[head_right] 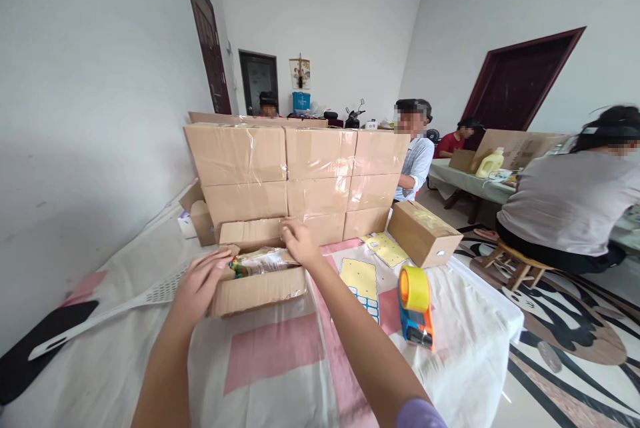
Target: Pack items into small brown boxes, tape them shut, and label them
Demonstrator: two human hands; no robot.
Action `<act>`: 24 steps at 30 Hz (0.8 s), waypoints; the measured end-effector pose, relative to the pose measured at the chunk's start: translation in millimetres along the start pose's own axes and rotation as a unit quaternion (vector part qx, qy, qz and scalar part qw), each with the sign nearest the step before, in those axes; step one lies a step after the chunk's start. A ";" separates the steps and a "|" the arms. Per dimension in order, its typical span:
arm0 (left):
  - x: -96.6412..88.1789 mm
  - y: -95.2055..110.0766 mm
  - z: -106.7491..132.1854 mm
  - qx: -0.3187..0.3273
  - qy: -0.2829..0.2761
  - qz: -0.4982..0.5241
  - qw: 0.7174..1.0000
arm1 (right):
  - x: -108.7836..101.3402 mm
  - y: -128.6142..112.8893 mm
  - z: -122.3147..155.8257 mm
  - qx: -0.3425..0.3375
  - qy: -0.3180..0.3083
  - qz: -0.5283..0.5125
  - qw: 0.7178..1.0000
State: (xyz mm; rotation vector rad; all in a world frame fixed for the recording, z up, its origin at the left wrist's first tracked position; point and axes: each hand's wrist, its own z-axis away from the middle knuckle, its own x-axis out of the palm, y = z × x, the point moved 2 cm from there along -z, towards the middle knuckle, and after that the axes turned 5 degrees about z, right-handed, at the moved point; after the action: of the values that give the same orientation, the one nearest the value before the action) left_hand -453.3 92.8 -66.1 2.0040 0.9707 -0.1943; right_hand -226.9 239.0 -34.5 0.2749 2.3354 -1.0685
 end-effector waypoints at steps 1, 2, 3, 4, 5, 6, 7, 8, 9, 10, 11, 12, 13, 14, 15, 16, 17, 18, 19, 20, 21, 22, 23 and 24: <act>0.1 -3.3 -0.4 -0.019 0.002 0.025 1.000 | 0.0 6.6 4.3 0.012 0.031 -0.049 0.998; 1.3 -6.6 -0.4 -0.043 0.009 0.053 0.998 | 0.4 13.6 8.6 0.035 0.056 -0.092 0.994; 3.6 -9.7 -0.1 -0.071 0.018 0.083 0.994 | 1.7 20.6 12.7 0.068 0.070 -0.131 0.987; 6.5 -12.3 0.6 -0.106 0.028 0.115 0.987 | 3.9 26.9 16.2 0.104 0.071 -0.170 0.977; 9.8 -14.3 1.8 -0.145 0.037 0.152 0.977 | 6.8 31.7 18.8 0.135 0.060 -0.212 0.966; 13.0 -15.2 3.3 -0.183 0.044 0.193 0.963 | 9.8 34.8 20.5 0.155 0.044 -0.256 0.953; 15.7 -15.0 4.9 -0.216 0.050 0.234 0.947 | 12.2 36.0 21.2 0.159 0.028 -0.296 0.941; 17.6 -13.7 6.5 -0.241 0.053 0.273 0.930 | 13.6 35.5 21.2 0.150 0.016 -0.328 0.932; 18.6 -11.6 8.0 -0.257 0.054 0.305 0.915 | 14.0 33.9 20.9 0.135 0.008 -0.350 0.927; 18.8 -9.0 9.1 -0.263 0.053 0.332 0.904 | 13.5 31.6 20.8 0.120 0.002 -0.362 0.925; 18.3 -6.3 9.9 -0.261 0.050 0.351 0.898 | 12.1 28.8 21.1 0.106 -0.001 -0.364 0.925; 17.4 -4.0 10.3 -0.255 0.049 0.362 0.895 | 10.1 25.8 22.1 0.094 -0.003 -0.359 0.928; 16.4 -2.5 10.4 -0.246 0.047 0.367 0.896 | 7.8 22.7 23.9 0.082 -0.006 -0.349 0.934; 15.4 -1.7 10.3 -0.235 0.045 0.364 0.900 | 5.2 19.5 26.5 0.069 -0.011 -0.334 0.940; 14.7 -1.6 9.9 -0.220 0.042 0.352 0.909 | 2.4 16.4 29.7 0.057 -0.017 -0.319 0.946; 14.1 -2.0 9.3 -0.201 0.038 0.332 0.921 | -0.6 13.4 33.3 0.046 -0.027 -0.306 0.950; 13.8 -2.9 8.8 -0.183 0.036 0.306 0.934 | -4.0 10.7 37.4 0.038 -0.041 -0.298 0.953; 13.7 -3.9 8.3 -0.166 0.033 0.278 0.946 | -8.4 8.1 41.8 0.030 -0.057 -0.292 0.954; 13.8 -5.0 8.0 -0.153 0.032 0.254 0.955 | -13.9 5.8 46.6 0.025 -0.075 -0.285 0.955; 13.9 -5.9 7.8 -0.145 0.032 0.238 0.960 | -20.8 3.7 52.1 0.020 -0.097 -0.277 0.956; 14.1 -6.7 7.7 -0.143 0.032 0.231 0.962 | -28.9 1.6 58.3 0.017 -0.123 -0.268 0.955; 14.3 -7.0 7.6 -0.141 0.029 0.231 0.962 | -37.9 -0.6 65.5 0.015 -0.156 -0.257 0.954; 14.7 -6.8 7.4 -0.140 0.020 0.235 0.962 | -47.3 -2.7 73.5 0.015 -0.192 -0.242 0.951; 15.1 -6.2 7.2 -0.140 0.008 0.241 0.961 | -56.2 -5.1 82.3 0.016 -0.225 -0.224 0.948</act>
State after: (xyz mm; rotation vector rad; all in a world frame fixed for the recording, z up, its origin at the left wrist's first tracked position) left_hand -445.7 97.6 -81.5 1.9126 0.4629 0.2153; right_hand -149.7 176.5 -43.5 -0.4706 2.0007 -1.2227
